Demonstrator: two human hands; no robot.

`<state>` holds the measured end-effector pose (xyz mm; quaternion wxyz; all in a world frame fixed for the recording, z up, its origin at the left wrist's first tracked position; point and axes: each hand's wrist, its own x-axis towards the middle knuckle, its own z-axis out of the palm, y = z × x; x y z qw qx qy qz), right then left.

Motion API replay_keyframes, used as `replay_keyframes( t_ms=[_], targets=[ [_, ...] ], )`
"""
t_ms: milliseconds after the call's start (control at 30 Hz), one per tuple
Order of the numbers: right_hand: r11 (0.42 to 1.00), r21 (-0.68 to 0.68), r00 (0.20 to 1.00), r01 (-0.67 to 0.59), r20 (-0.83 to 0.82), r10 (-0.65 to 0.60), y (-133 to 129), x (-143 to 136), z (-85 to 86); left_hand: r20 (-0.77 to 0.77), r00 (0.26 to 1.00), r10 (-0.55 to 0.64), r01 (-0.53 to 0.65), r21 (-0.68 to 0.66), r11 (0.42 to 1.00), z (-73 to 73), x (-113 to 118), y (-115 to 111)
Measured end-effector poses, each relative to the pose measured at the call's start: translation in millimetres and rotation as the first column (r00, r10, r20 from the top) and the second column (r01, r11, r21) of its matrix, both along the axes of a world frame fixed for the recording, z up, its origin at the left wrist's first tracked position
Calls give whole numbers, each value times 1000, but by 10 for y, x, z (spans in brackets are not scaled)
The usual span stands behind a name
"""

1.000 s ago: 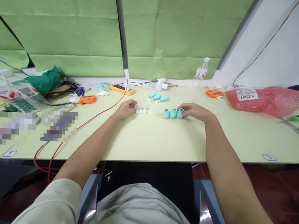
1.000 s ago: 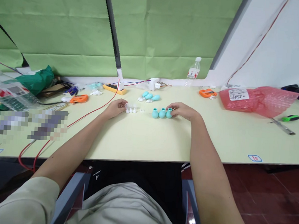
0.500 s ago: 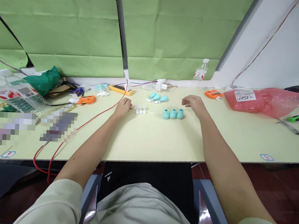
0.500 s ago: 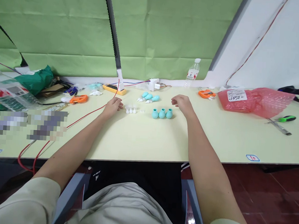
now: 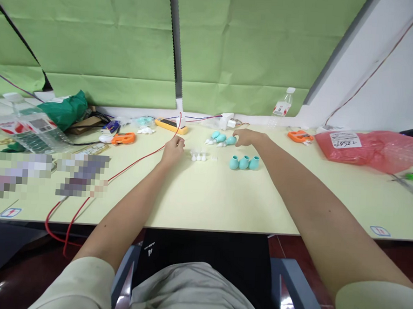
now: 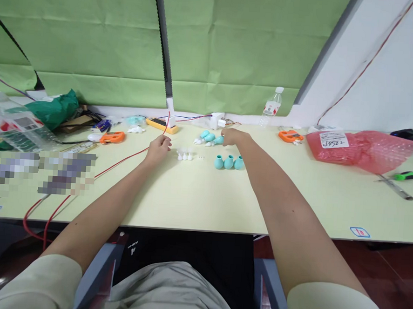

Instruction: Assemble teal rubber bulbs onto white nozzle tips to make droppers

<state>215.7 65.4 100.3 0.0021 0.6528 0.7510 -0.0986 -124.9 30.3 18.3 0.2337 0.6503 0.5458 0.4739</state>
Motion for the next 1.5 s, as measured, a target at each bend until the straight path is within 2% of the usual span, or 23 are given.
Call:
replay_keyframes(
  t_ms=[233,433,533,700,833,967,1067,1167,1267,1367,1500],
  targets=[
    [998,53,991,-38,132,31,174,-101,-181,-1,1000,19,-19,71,997,20,9,-26],
    [995,96,992,-16,128,4,97,-116,-151,-17,1000,3,-2,83,997,6,19,-35],
    [996,85,995,-20,96,12,36,-101,-136,-40,998,-52,54,48,997,-9,21,-30],
    [991,128,999,-39,2,39,15,-22,-85,29,970,-242,244,-91,966,-45,18,-24],
    [971,233,977,-42,-193,89,-68,85,14,125,938,-323,341,-175,924,-83,59,-27],
    [956,294,937,17,-338,87,-235,219,86,156,945,-287,311,-155,938,-103,78,-5],
    [946,315,914,79,-402,58,-364,305,104,132,973,-188,200,-90,976,-92,29,25],
    [909,393,873,140,-483,74,-530,299,118,68,994,-82,83,-11,996,-58,-27,30],
    [883,436,755,172,-634,166,-757,174,125,-34,998,-46,48,66,997,-15,-34,6],
    [886,431,626,173,-742,239,-978,20,74,-166,986,-11,42,184,982,14,-11,-17],
    [805,557,590,205,-726,353,-1092,-19,-119,-238,970,-50,96,184,978,11,-15,-18]
  ],
)
